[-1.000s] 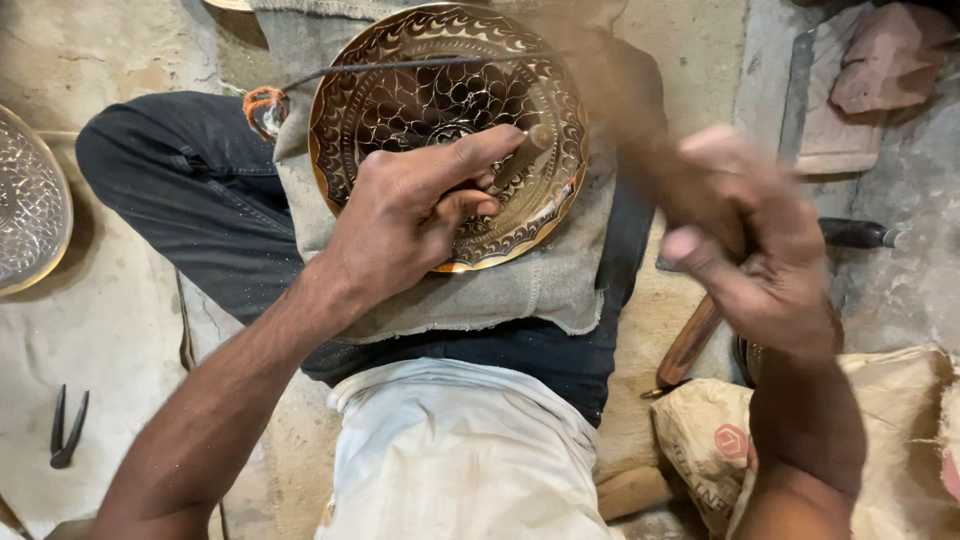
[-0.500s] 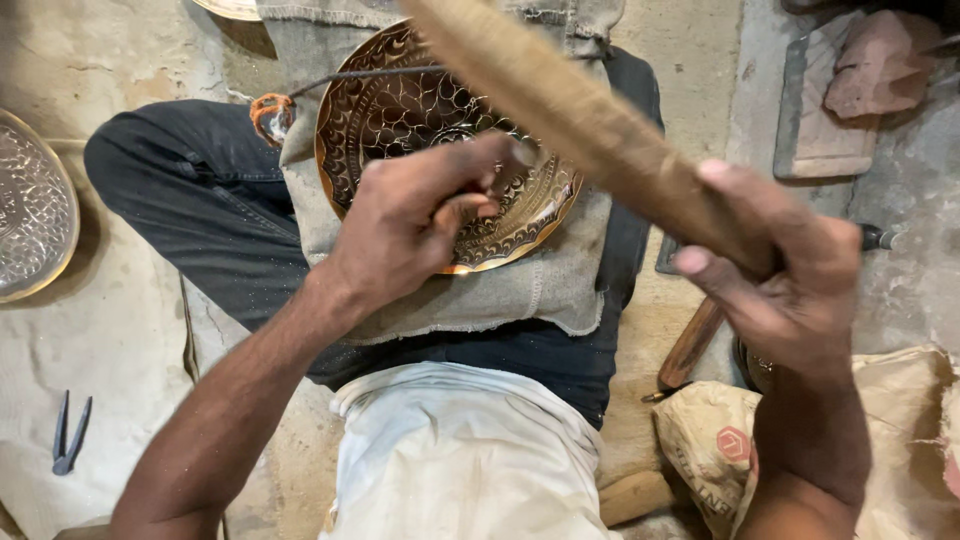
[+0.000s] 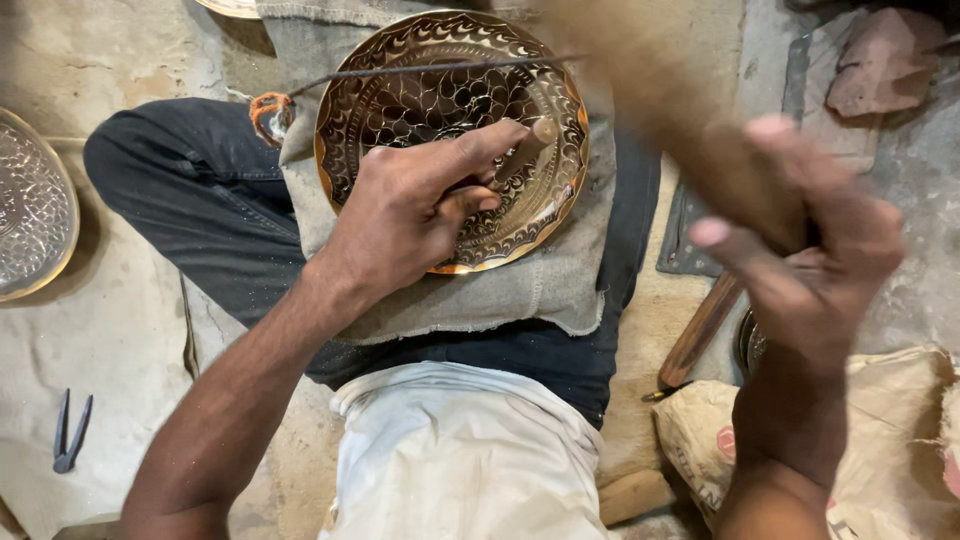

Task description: The person sits cross-legged on the floor with an engraved brass plate resting on a cloth cushion on their lap. They hold a small punch against the plate's patterned surface with one hand and strike it with a wooden mallet held in the other hand, repositioning the punch repeatedly to work the design across the plate.

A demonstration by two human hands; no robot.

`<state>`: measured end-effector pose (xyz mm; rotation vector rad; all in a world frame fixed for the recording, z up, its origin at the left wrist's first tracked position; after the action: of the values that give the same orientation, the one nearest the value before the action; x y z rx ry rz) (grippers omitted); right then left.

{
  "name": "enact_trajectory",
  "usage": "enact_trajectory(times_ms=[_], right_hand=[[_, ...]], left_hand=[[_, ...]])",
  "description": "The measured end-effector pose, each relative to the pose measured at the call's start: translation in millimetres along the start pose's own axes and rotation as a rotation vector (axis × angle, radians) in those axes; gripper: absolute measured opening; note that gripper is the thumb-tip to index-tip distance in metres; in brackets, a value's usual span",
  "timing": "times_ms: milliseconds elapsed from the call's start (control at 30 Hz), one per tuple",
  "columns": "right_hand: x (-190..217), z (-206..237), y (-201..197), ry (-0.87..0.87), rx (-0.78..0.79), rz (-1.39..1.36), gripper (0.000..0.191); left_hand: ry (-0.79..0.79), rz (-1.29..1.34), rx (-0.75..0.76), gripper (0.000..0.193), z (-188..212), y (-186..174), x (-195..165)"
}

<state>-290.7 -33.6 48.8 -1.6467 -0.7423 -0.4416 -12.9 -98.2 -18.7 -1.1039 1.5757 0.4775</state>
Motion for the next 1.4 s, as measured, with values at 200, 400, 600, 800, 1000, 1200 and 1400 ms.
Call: enact_trajectory(times_ms=[200,400,600,800,1000,1200,1400], right_hand=[[0,8,7,-0.042,0.131,0.039,0.053],[11,7,-6,-0.017,-0.076,0.067,0.059],[18,-9,-1,-0.056,-0.117,-0.226,0.054],[8,-12,4,-0.046,0.009,-0.039,0.058],[1,5,2,0.011,0.053,-0.044,0.054],[0,-1,1,-0.040,0.083,-0.007,0.052],[-3,-3,2,-0.072,0.095,0.019,0.054]], left_hand=[[0.040,0.001,0.007,0.051,4,0,4],[-0.013,0.015,-0.004,0.053,5,0,8],[0.012,0.018,-0.015,0.056,5,2,7],[-0.001,0.017,-0.025,0.055,6,2,8],[-0.007,0.021,-0.029,0.054,6,2,8],[0.025,0.058,-0.041,0.056,4,1,5],[0.022,0.058,-0.045,0.056,3,1,4]])
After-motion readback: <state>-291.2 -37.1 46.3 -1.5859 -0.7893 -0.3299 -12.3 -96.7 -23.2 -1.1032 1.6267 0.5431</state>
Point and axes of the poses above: each hand's wrist, its own z-axis away from the middle knuckle, its own y-axis out of the palm, x = y × z, the point moved 5 cm from there along -z, towards the middle knuckle, and after that the axes turned 11 degrees about z, right-handed, at the moved point
